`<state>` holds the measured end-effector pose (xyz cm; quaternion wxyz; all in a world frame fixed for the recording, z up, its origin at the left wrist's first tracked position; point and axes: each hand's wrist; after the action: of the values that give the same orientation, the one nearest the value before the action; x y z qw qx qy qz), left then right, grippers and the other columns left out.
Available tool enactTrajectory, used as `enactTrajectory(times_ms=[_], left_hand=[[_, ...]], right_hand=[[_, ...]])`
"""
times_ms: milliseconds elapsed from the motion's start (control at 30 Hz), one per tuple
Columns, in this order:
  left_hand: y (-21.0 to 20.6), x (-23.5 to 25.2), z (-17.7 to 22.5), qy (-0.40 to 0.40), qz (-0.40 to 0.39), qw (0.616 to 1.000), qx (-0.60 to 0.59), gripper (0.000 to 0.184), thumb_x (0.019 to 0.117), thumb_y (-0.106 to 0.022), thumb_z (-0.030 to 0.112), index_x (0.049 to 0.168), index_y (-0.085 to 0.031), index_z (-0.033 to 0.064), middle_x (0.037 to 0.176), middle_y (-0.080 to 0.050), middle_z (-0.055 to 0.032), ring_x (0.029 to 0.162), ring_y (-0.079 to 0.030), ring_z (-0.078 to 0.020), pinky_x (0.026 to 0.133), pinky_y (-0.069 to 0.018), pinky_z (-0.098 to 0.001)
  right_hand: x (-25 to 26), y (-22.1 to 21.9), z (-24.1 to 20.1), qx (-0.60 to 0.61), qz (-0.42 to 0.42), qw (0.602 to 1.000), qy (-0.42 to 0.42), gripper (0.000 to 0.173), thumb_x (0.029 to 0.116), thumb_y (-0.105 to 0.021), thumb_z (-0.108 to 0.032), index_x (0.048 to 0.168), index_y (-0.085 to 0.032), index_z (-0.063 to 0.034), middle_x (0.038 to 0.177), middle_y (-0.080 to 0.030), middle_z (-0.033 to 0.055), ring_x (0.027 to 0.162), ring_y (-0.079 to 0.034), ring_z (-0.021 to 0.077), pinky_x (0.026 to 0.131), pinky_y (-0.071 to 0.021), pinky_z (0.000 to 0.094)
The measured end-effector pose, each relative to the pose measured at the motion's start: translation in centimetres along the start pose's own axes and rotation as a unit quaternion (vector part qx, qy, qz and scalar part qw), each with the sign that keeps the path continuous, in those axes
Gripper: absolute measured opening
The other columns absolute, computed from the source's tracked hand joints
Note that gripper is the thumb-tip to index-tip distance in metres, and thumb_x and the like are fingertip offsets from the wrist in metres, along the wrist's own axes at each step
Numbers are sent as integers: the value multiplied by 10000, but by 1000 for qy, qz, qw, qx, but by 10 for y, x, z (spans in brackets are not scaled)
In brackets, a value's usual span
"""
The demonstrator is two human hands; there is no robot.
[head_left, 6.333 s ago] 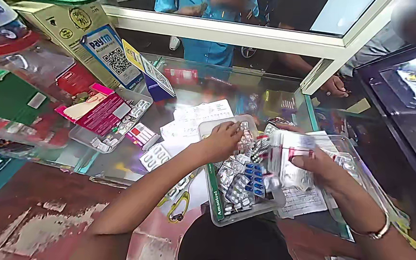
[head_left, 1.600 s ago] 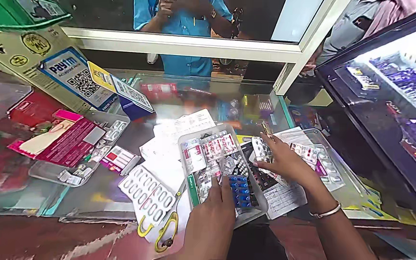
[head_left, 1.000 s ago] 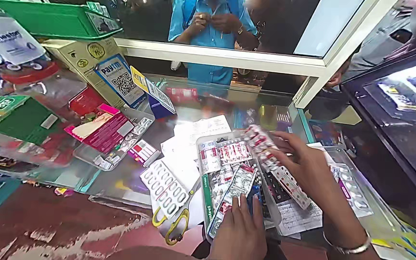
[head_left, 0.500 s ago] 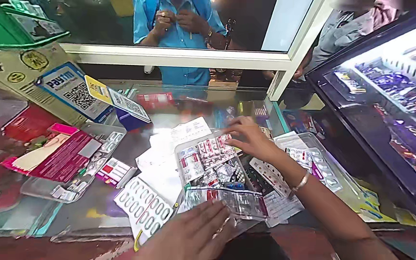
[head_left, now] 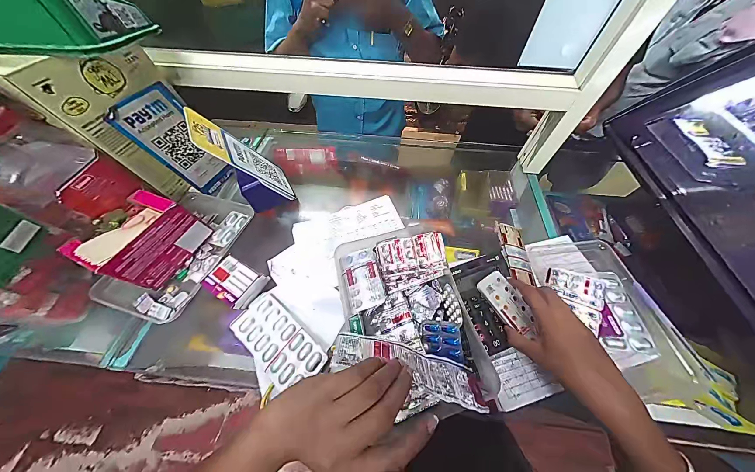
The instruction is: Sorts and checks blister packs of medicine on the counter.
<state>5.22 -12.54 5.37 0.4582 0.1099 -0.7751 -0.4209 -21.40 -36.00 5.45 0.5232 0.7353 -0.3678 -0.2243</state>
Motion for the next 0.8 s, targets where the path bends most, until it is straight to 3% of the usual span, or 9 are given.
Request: enactTrajectory(times_ms=[100,167,233,367,467,567,633,700,800], left_hand=[[9,-10,2,74,12,997,16,341,1067,-485,157,1404,-521,195,1222,-624,-99,1185,-611,-232,1065,-447,-376],[15,-13,3,117,16,993,11,321,1068,-482,159,1386,-516,180,1193,-597,-82,1201,-587,-232,1086,-434,-367],[14,-17,3,124,14,992,4,314,1062,-482,118,1371,-536,103,1160,-618,-116,1200,-604,-270,1091,-456,-385],[2,-27,-2,141,20,989,-47,253,1056,-491,79,1290,-578,42,1166,-653,-144,1241,-611,-296,1109,-463,-430],[-6,-22,-4,149,34,980,-129,207,1062,-484,66,1246,-572,33,1189,-658,-155,1283,-598,-282,1133,-444,-428],[-20,-14,-4,129,45,973,-185,146,1059,-483,48,1161,-577,3,1204,-678,-191,1274,-619,-292,1116,-468,-421],[-28,-16,-9,129,32,971,-196,140,1063,-488,55,1154,-581,5,1244,-676,-190,1287,-615,-279,1110,-473,-399],[-23,-16,-17,137,-11,974,-179,131,1056,-481,37,1083,-608,11,1232,-691,-170,1278,-622,-273,1101,-482,-387],[-13,-7,-19,177,-91,975,-102,200,1012,-481,-13,952,-666,30,1163,-734,-121,1227,-661,-259,1104,-486,-396]], right_hand=[[-3,20,-19,67,94,991,64,715,825,-718,-426,1413,-583,-42,1119,-669,192,822,-696,247,647,-595,392],[-10,34,-55,147,85,980,107,683,876,-727,-467,1388,-591,-35,1136,-672,158,813,-697,154,627,-602,284],[-12,25,-93,144,39,978,145,587,894,-735,-431,1298,-637,-16,1127,-671,169,807,-692,175,642,-602,305],[-10,-18,-129,-123,43,976,173,419,910,-687,-414,956,-760,-5,968,-711,213,924,-704,398,739,-556,530],[-5,-3,-105,-42,50,981,184,393,956,-645,-430,915,-790,-67,1015,-702,183,986,-674,373,781,-569,499],[31,12,-49,15,99,993,60,466,997,-607,-426,1151,-738,-6,1105,-685,248,1044,-666,413,872,-564,531],[54,11,-16,0,22,998,-52,703,972,-675,-427,1456,-503,53,1336,-571,340,1222,-565,515,1019,-465,615],[64,-1,-2,-16,-17,996,-92,722,979,-691,-328,1531,-403,37,1358,-559,339,1257,-530,533,1048,-434,628],[60,-4,-6,-45,-15,994,-102,547,1001,-609,-121,1510,-457,7,1153,-677,300,1106,-645,493,956,-505,613]])
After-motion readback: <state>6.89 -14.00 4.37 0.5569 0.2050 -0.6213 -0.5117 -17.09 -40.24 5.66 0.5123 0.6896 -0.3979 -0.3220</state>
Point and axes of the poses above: each hand's wrist, its own x-axis towards the middle knuckle, its own y-axis out of the back of the hand, z = x × y
